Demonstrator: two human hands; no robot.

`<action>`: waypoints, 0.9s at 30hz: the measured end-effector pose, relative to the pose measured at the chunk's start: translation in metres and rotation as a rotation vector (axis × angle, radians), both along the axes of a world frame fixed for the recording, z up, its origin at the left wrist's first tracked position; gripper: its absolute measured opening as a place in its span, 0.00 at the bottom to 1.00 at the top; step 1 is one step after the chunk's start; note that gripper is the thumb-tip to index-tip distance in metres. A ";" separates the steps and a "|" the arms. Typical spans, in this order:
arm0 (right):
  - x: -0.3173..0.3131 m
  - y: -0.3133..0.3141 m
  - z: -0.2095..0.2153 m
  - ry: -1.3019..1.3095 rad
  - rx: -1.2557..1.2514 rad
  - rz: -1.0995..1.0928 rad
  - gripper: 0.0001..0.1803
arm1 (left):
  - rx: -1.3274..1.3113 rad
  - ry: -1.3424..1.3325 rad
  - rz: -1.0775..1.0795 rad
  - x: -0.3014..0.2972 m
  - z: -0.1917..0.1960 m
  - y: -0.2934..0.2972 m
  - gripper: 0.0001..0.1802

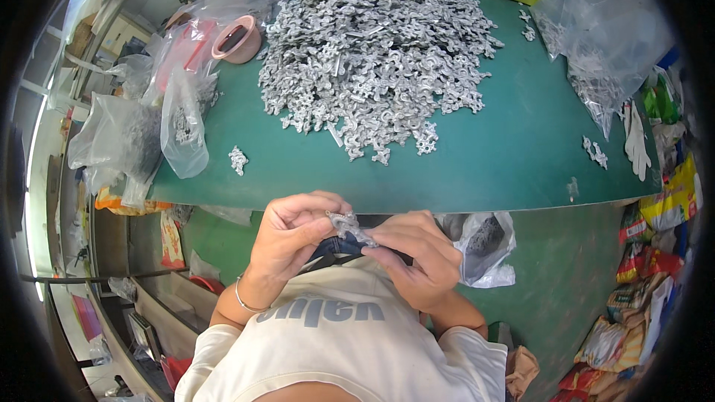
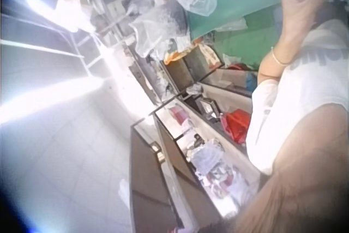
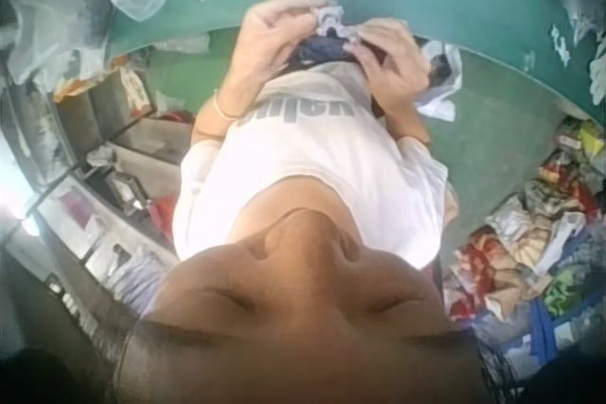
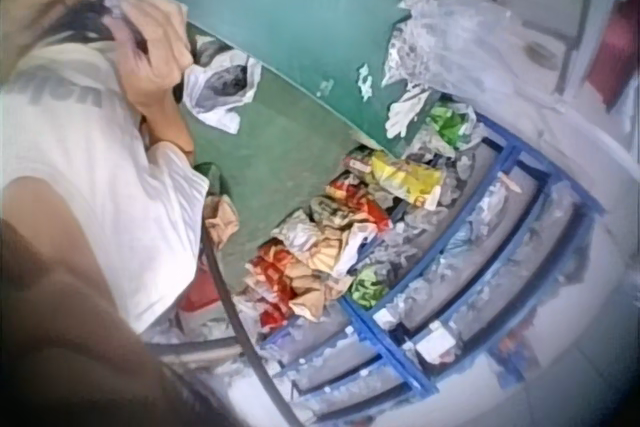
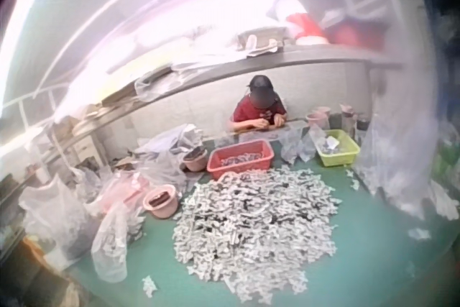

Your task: The person sorts through a pile of metal snowflake-shaped components on a workbench and begins fitting them together by hand.

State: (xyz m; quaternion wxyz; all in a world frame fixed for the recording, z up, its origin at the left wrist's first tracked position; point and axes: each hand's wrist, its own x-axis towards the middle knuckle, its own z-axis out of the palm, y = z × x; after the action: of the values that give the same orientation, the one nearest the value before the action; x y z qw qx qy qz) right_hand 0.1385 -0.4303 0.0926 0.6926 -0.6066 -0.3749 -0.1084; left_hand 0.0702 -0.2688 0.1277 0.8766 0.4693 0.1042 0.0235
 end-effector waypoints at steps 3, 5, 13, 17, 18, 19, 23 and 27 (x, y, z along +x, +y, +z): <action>0.004 -0.004 0.001 0.035 0.014 0.004 0.14 | -0.019 0.016 -0.008 0.007 0.000 -0.003 0.11; 0.008 -0.006 0.002 0.049 0.008 -0.003 0.14 | -0.047 0.027 -0.018 0.013 0.001 -0.004 0.11; 0.017 -0.003 0.010 0.127 -0.002 -0.056 0.14 | -0.090 -0.040 -0.060 0.035 0.001 0.002 0.09; 0.022 0.001 0.013 0.181 -0.006 -0.081 0.14 | -0.107 -0.032 -0.113 0.046 0.001 0.008 0.09; 0.024 0.002 0.014 0.196 -0.008 -0.090 0.14 | -0.111 -0.022 -0.122 0.049 0.001 0.010 0.09; 0.025 0.003 0.014 0.193 -0.006 -0.094 0.14 | -0.119 -0.015 -0.132 0.052 -0.001 0.012 0.09; 0.028 0.008 0.014 0.230 0.029 -0.117 0.14 | -0.087 -0.073 -0.194 0.064 0.000 0.019 0.09; 0.024 0.014 0.016 0.195 0.026 -0.151 0.14 | -0.126 -0.137 -0.274 0.070 0.001 0.027 0.10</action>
State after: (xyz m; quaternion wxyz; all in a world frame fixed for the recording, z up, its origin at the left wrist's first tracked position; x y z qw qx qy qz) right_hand 0.1630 -0.4158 0.1086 0.7234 -0.6318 -0.2576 -0.1057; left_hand 0.1403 -0.2416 0.1286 0.9042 0.4206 -0.0196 -0.0708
